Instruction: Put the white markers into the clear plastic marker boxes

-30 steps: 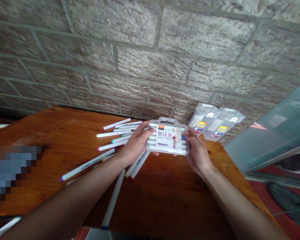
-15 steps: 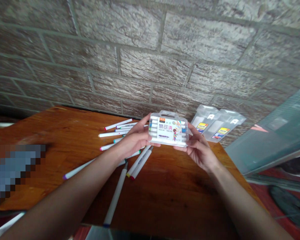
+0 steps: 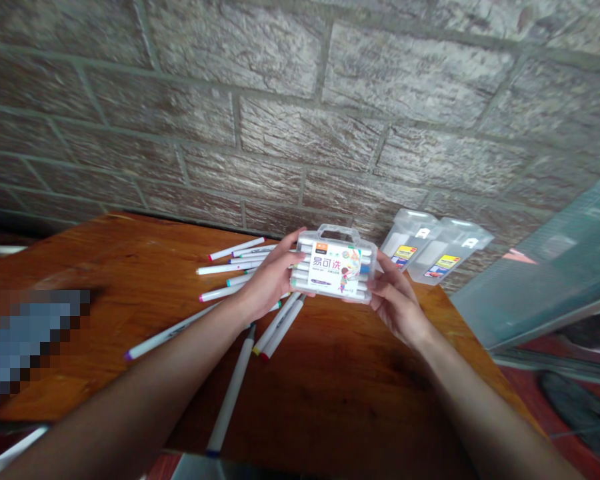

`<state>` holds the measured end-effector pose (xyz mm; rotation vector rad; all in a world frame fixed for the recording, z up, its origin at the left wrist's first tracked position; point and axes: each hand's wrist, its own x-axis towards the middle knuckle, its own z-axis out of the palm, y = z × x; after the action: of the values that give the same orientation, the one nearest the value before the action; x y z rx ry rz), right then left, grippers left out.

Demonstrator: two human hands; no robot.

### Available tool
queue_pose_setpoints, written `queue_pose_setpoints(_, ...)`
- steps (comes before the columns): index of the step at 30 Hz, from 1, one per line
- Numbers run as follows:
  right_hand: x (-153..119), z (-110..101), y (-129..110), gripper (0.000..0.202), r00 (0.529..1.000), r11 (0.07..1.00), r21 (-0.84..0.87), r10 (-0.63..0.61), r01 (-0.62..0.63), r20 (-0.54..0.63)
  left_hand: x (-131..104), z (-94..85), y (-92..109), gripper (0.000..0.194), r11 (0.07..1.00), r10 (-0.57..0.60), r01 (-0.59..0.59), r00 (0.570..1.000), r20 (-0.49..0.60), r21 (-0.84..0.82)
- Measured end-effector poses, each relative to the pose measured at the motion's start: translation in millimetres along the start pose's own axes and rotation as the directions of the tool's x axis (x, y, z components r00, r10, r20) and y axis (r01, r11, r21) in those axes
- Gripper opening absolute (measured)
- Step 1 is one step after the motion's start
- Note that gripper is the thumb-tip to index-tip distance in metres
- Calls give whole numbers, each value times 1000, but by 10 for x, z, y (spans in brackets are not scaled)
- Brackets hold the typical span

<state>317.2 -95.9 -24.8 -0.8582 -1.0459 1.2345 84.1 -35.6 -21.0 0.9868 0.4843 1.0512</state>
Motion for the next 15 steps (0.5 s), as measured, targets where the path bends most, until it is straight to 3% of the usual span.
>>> queue_pose_setpoints(6,14,1,131,40,998,993,-105,-57,53,-36,-6,41,-30,61,1000,0,1,998,-64,19)
queue_pose_setpoints(15,28,-47,179,38,995,991,-104,-88,82,-56,-25,69,-30,44,1000,-9,10,999,-47,16)
